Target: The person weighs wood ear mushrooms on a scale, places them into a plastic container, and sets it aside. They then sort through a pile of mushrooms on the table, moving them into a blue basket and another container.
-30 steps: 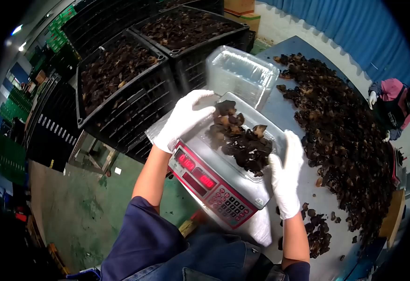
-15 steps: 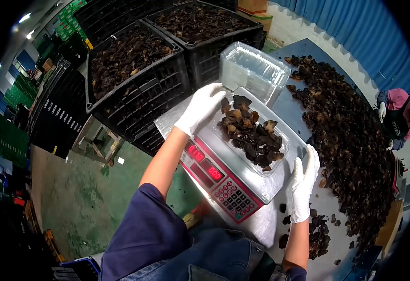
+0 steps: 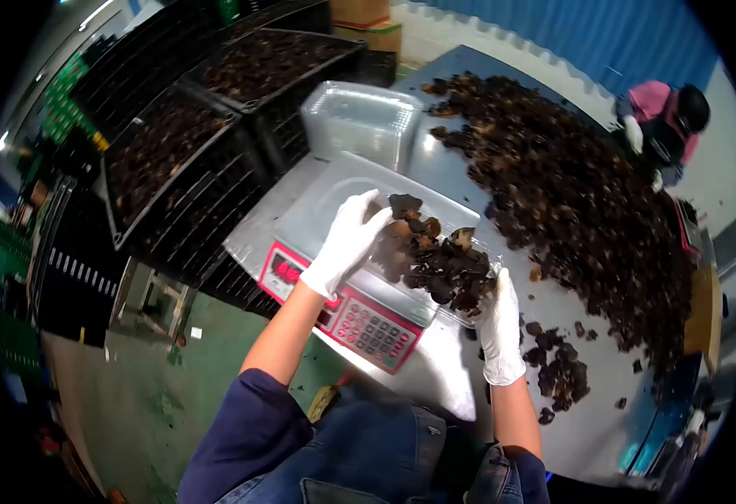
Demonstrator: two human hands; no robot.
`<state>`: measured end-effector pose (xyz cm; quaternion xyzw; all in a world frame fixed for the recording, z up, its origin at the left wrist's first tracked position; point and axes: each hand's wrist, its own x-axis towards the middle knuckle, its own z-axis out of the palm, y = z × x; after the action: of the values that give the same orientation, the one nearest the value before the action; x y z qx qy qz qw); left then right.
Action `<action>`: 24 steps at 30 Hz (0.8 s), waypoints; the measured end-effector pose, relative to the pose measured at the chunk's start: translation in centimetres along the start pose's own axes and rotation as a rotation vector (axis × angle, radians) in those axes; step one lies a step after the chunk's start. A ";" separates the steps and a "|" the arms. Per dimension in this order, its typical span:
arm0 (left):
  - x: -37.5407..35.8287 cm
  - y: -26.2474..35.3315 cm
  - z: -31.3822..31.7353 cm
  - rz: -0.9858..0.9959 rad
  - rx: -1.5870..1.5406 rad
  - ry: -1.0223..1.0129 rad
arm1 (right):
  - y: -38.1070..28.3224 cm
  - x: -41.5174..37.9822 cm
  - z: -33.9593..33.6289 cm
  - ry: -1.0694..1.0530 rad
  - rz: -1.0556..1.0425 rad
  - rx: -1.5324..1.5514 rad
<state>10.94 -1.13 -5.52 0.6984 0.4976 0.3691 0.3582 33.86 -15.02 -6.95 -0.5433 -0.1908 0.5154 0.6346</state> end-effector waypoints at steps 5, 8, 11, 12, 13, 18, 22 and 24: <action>-2.8 2.8 6.3 0.135 -0.098 -0.114 | -3.0 -6.0 -5.4 0.035 -0.124 0.080; -5.7 6.4 10.4 0.260 -0.057 -0.249 | -3.8 -8.8 -10.5 0.401 -0.167 0.149; -9.0 10.6 14.9 0.400 -0.011 -0.456 | -5.4 -13.5 -16.9 0.243 -0.292 0.101; -9.9 11.9 16.9 0.453 -0.049 -0.541 | -5.4 -14.5 -18.4 0.500 -0.239 0.123; -10.9 12.9 18.6 0.503 -0.089 -0.626 | -5.6 -16.2 -19.9 0.569 -0.294 0.141; -16.7 19.5 25.8 0.702 -0.262 -0.878 | -4.4 -24.2 -31.9 0.771 -0.328 0.203; -20.6 27.6 23.5 0.609 -0.759 -1.446 | -1.7 -29.8 -40.2 1.018 -0.370 0.182; -23.1 29.3 22.2 0.341 -1.057 -1.613 | -1.2 -31.2 -42.0 1.035 -0.349 0.222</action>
<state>37.53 -33.50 5.81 0.5532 -0.2338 0.0030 0.7996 55.80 -62.43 -10.12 -0.6159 0.1142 0.0854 0.7748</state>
